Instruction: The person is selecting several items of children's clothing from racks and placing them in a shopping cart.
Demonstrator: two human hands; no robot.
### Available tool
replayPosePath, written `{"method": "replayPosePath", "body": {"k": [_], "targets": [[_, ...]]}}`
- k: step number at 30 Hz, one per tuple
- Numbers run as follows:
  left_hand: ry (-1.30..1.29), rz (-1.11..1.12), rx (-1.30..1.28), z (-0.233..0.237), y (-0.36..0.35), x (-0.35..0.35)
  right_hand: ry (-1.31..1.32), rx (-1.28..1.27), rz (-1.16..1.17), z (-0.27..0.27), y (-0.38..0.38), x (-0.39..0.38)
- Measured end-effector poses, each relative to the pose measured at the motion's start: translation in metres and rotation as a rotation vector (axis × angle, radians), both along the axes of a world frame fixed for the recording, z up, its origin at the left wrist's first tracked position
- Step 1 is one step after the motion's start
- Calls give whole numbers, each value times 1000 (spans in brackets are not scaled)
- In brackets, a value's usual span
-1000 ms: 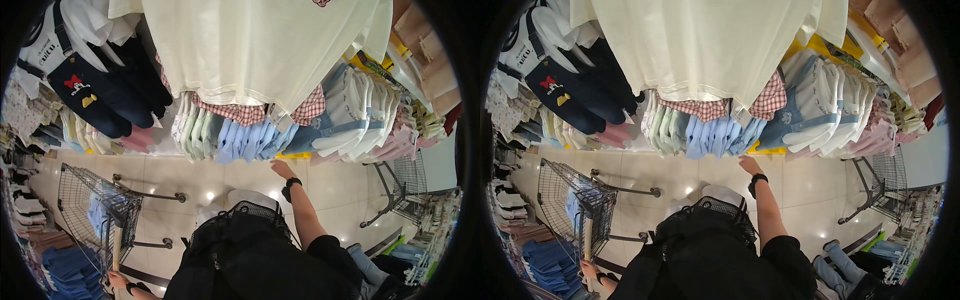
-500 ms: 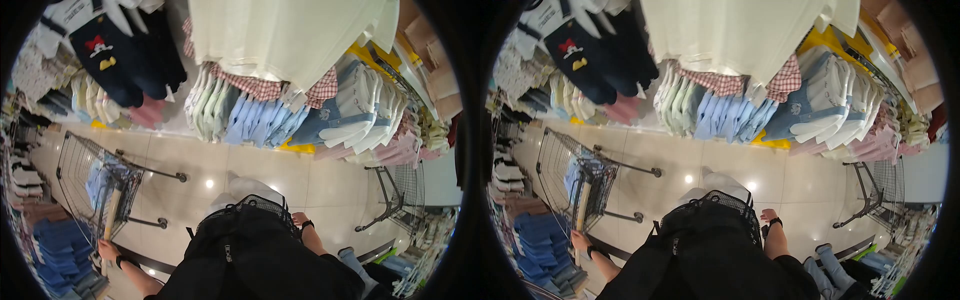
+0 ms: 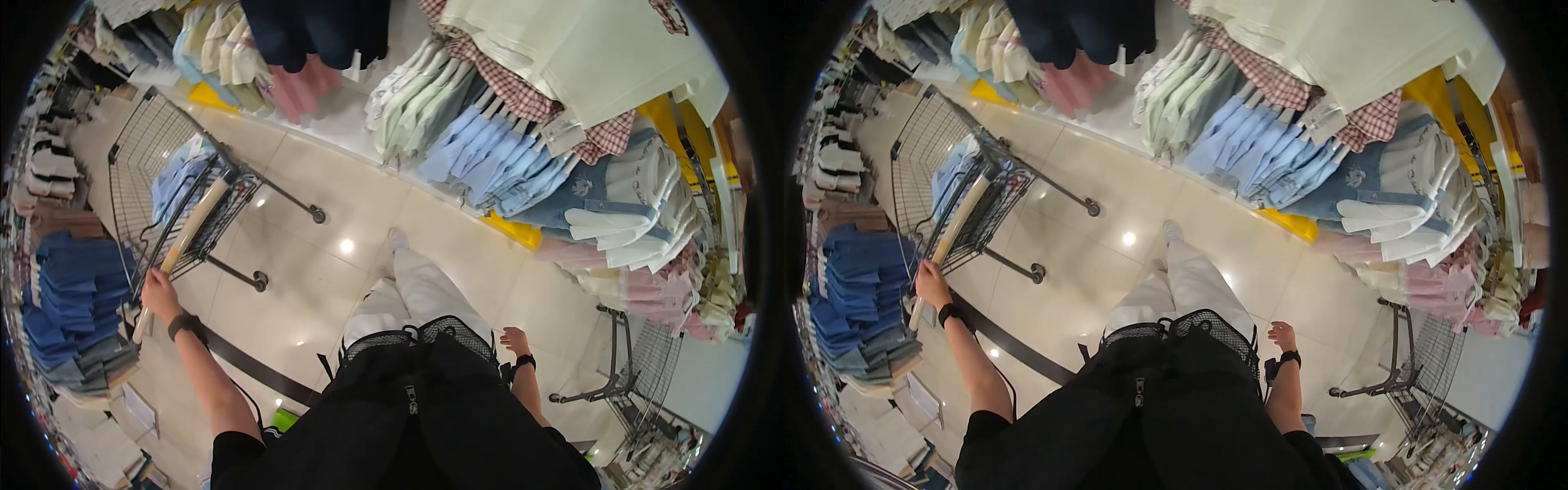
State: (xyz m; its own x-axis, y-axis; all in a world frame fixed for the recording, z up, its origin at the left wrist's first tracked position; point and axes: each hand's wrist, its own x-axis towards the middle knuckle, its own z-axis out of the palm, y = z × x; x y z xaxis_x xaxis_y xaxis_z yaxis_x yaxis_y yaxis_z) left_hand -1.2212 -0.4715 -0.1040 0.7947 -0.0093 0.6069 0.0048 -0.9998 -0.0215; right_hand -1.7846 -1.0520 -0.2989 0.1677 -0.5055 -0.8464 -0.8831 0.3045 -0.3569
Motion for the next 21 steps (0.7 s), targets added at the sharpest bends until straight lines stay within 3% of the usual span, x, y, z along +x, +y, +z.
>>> {"method": "replayPosePath", "body": {"k": [8,15,18,19,21], "targets": [[35,9,22,7,-11,-17,-17,22,47,-5,-3,-19],[34,13,45,10,-31,-46,-19,128,-90,-26,-24,-59],[48,43,15,13,-51,-65,-21,259,-98,-59,-50,-80],[40,42,11,13,-57,-71,-13,260,8,-72,-63,-87],[26,37,-21,12,-72,-85,55,161,32,-41,-72,-71]]}}
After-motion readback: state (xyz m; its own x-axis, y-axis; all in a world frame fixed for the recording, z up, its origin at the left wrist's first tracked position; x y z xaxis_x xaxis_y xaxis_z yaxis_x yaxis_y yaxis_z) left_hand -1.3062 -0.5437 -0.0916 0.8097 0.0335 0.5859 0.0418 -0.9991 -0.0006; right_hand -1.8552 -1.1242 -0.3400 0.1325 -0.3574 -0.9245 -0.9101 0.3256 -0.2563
